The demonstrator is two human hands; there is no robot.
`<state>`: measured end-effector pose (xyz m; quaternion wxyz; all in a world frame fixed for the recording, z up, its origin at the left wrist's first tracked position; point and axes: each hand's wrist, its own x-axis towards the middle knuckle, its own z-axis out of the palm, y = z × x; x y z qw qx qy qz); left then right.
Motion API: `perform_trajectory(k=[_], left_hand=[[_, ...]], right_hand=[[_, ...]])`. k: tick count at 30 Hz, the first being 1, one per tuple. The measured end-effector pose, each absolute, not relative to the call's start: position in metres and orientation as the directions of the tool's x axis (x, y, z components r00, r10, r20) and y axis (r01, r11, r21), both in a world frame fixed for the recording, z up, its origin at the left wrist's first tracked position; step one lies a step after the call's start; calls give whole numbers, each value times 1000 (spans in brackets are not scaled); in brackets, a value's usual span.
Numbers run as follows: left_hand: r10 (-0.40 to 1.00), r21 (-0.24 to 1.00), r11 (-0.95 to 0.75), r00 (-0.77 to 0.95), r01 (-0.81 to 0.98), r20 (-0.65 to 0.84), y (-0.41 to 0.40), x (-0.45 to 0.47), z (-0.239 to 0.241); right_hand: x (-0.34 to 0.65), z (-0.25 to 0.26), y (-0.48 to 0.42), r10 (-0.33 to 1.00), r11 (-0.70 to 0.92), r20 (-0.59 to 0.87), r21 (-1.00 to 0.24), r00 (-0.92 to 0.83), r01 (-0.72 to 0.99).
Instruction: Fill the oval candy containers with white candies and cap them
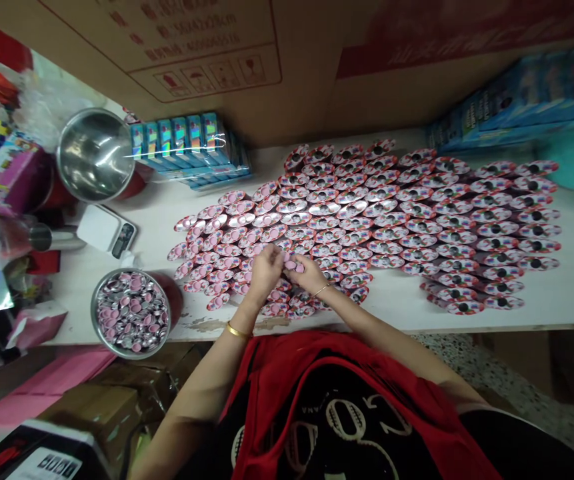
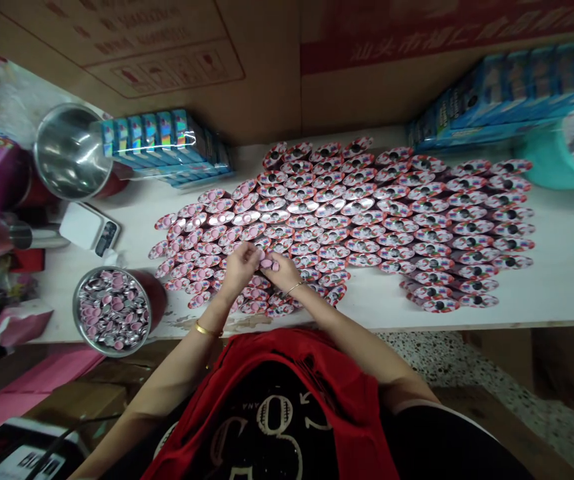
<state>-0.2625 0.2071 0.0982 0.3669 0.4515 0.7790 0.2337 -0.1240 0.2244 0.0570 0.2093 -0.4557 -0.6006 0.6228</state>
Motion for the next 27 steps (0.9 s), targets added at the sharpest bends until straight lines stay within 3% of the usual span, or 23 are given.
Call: perform_trajectory(k=[5, 10, 16, 19, 24, 27], left_hand=[[836, 499, 546, -405, 673, -370, 227, -278, 86], [744, 144, 556, -413, 819, -526, 248, -281, 84], [705, 96, 579, -438, 810, -558, 259, -287, 84], [730, 148, 581, -432, 800, -530, 253, -285, 89], [820, 625, 563, -275, 540, -501, 229, -264, 102], [857, 751, 513, -209, 415, -470, 228, -252, 105]], right_hand=[[-114, 49, 230, 808, -265, -310, -951, -502, 160], [-107, 48, 230, 799, -342, -346, -934, -493, 102], [-107, 52, 232, 760, -422, -389, -904, -521, 59], [-108, 56, 234, 760, -433, -390, -901, -520, 44], [-108, 62, 242, 794, -401, -366, -915, -485, 33], [-109, 65, 252, 841, -366, -343, -930, -418, 27]])
